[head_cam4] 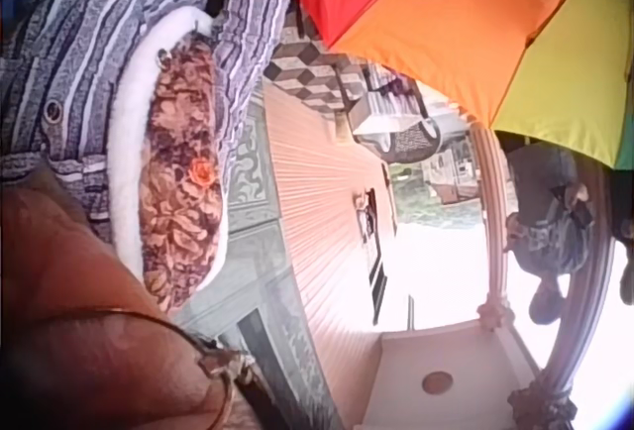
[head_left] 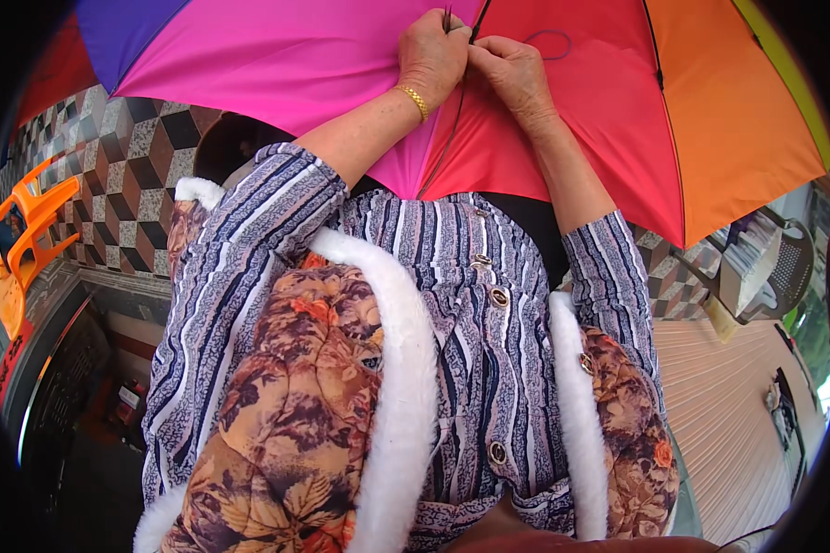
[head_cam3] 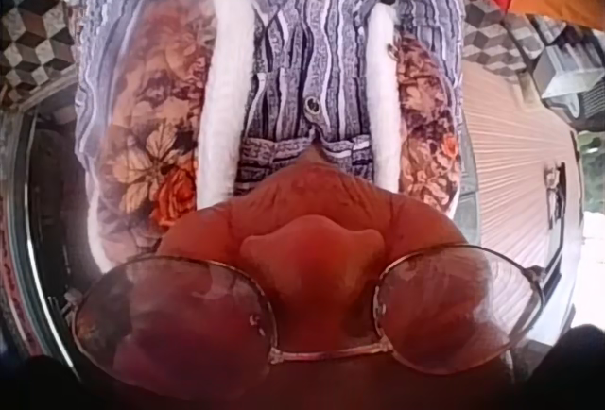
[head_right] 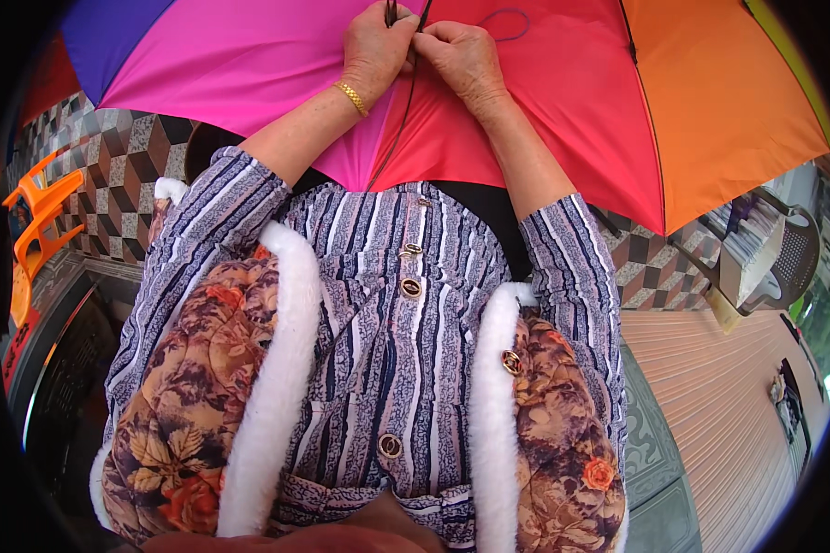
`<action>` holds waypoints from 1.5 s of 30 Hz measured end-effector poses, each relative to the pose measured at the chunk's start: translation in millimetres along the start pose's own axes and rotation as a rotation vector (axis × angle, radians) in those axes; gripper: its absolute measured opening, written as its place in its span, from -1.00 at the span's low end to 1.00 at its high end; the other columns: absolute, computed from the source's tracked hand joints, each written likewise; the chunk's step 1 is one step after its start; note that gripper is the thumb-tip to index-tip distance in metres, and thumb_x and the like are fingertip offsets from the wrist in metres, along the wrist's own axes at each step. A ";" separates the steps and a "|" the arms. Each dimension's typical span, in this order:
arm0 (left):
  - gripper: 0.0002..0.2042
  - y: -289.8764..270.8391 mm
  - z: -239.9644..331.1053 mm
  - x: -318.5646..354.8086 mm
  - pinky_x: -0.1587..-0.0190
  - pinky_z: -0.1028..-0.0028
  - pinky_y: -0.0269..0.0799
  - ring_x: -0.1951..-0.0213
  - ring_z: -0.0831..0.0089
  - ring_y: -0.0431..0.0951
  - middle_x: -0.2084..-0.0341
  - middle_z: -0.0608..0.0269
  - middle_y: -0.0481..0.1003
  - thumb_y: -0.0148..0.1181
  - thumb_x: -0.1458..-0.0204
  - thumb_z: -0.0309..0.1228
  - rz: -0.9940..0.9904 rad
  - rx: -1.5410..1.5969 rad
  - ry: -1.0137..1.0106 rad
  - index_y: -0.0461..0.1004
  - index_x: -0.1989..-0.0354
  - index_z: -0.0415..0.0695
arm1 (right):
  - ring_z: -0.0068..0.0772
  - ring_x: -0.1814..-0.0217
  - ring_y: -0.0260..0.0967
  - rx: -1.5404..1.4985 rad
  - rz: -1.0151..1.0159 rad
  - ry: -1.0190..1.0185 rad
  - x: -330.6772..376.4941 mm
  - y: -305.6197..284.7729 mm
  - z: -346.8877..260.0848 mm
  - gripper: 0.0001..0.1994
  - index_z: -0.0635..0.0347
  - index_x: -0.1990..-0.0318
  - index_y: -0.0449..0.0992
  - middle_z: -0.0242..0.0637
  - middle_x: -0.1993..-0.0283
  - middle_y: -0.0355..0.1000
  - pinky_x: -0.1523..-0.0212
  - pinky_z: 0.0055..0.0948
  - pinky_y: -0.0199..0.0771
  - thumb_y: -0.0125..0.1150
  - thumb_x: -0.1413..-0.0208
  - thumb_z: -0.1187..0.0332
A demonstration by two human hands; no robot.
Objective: Sewing and repairing the fabric panels of a multi-colored umbrella.
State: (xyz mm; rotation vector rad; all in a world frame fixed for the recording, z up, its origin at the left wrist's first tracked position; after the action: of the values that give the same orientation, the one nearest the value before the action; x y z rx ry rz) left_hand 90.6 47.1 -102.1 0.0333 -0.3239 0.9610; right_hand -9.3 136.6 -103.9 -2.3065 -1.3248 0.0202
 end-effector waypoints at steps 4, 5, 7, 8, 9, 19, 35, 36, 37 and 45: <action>-0.89 3.1 -3.1 -7.5 0.76 0.56 0.28 0.77 0.55 0.40 0.75 0.29 0.40 0.10 0.00 -0.45 -0.110 0.069 -0.135 0.37 0.49 -0.21 | -0.46 0.59 0.34 0.195 0.006 -0.202 6.8 -3.7 -26.4 -0.82 0.22 0.47 0.54 -0.33 0.68 0.34 0.48 -0.46 0.36 0.13 0.05 0.30; -0.89 4.6 -1.6 -8.2 0.76 0.56 0.27 0.77 0.55 0.39 0.74 0.29 0.40 0.11 0.00 -0.45 -0.139 0.080 -0.135 0.37 0.48 -0.21 | -0.46 0.59 0.34 0.195 0.012 -0.201 9.0 -6.1 -28.9 -0.82 0.22 0.47 0.54 -0.33 0.68 0.34 0.48 -0.46 0.36 0.13 0.05 0.30; -0.89 6.3 2.5 -9.6 0.77 0.57 0.26 0.78 0.55 0.39 0.73 0.29 0.40 0.12 0.00 -0.45 -0.175 0.091 -0.131 0.37 0.47 -0.22 | -0.43 0.65 0.29 0.509 0.192 -0.456 20.3 -15.6 -49.3 -0.83 0.22 0.57 0.46 -0.38 0.74 0.23 0.51 -0.42 0.34 0.07 0.04 0.36; -0.89 6.1 4.2 -10.4 0.77 0.58 0.25 0.78 0.55 0.39 0.72 0.29 0.40 0.12 0.00 -0.45 -0.180 0.121 -0.141 0.37 0.46 -0.22 | -0.42 0.67 0.26 0.669 0.283 -0.582 26.9 -18.8 -59.2 -0.82 0.22 0.63 0.42 -0.40 0.78 0.18 0.53 -0.40 0.33 0.05 0.04 0.39; -0.89 3.9 3.8 -10.3 0.78 0.58 0.24 0.78 0.55 0.39 0.71 0.29 0.40 0.12 0.00 -0.45 -0.178 0.151 -0.154 0.37 0.46 -0.22 | -0.42 0.67 0.26 0.668 0.285 -0.583 27.1 -20.1 -64.8 -0.82 0.22 0.63 0.42 -0.40 0.78 0.18 0.53 -0.40 0.33 0.05 0.04 0.39; -0.90 5.3 4.1 -8.8 0.78 0.60 0.22 0.76 0.54 0.42 0.68 0.29 0.39 0.11 -0.02 -0.48 -0.207 0.250 -0.180 0.37 0.41 -0.24 | -0.16 0.33 0.37 0.503 0.255 -0.505 4.9 -28.6 -78.3 -0.93 0.20 0.42 0.46 -0.18 0.43 0.35 0.31 -0.28 0.40 0.12 0.09 0.44; -0.83 0.7 0.4 -4.4 0.72 0.60 0.25 0.71 0.55 0.42 0.69 0.32 0.35 0.17 -0.01 -0.45 -0.227 0.166 -0.023 0.26 0.42 -0.17 | -0.36 0.39 0.41 -0.094 0.369 0.127 8.6 -153.8 -15.1 -0.89 0.17 0.50 0.44 -0.27 0.30 0.44 0.36 -0.39 0.41 0.10 -0.03 0.42; -0.81 2.0 6.0 -3.1 0.72 0.59 0.25 0.72 0.56 0.40 0.71 0.33 0.34 0.19 0.01 -0.46 -0.187 0.072 0.008 0.25 0.44 -0.16 | -0.42 0.40 0.41 -0.663 0.244 0.056 5.5 -169.3 7.8 -0.90 0.17 0.46 0.44 -0.29 0.29 0.45 0.35 -0.43 0.43 0.08 -0.07 0.41; -0.80 16.8 13.9 -1.4 0.71 0.59 0.25 0.73 0.57 0.39 0.72 0.35 0.33 0.21 0.03 -0.47 -0.187 -0.012 0.039 0.25 0.46 -0.15 | -0.48 0.41 0.42 -1.213 0.138 -0.031 16.4 -196.5 26.6 -0.90 0.17 0.41 0.44 -0.31 0.28 0.45 0.34 -0.46 0.44 0.05 -0.12 0.40; -0.81 5.3 1.1 -1.3 0.69 0.55 0.26 0.75 0.60 0.35 0.74 0.39 0.31 0.22 0.07 -0.49 -0.081 -0.224 0.098 0.26 0.46 -0.16 | -0.54 0.74 -0.03 -1.737 0.397 -0.344 80.9 -339.2 49.5 -0.82 0.08 0.63 0.15 -0.50 0.74 -0.01 0.58 -0.46 0.06 -0.14 0.03 0.50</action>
State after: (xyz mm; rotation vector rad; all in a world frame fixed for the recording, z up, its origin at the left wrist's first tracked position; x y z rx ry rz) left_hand 85.3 48.9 -102.0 -0.2037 -0.3355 0.8389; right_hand -253.4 364.2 8.6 -4.0908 -1.0147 -1.0133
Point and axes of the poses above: each hand's wrist, its own x-axis away from the middle knuckle, its own y-axis out of the palm, z = x × y, the point moved 6 cm from there along -x, towards the middle knuckle
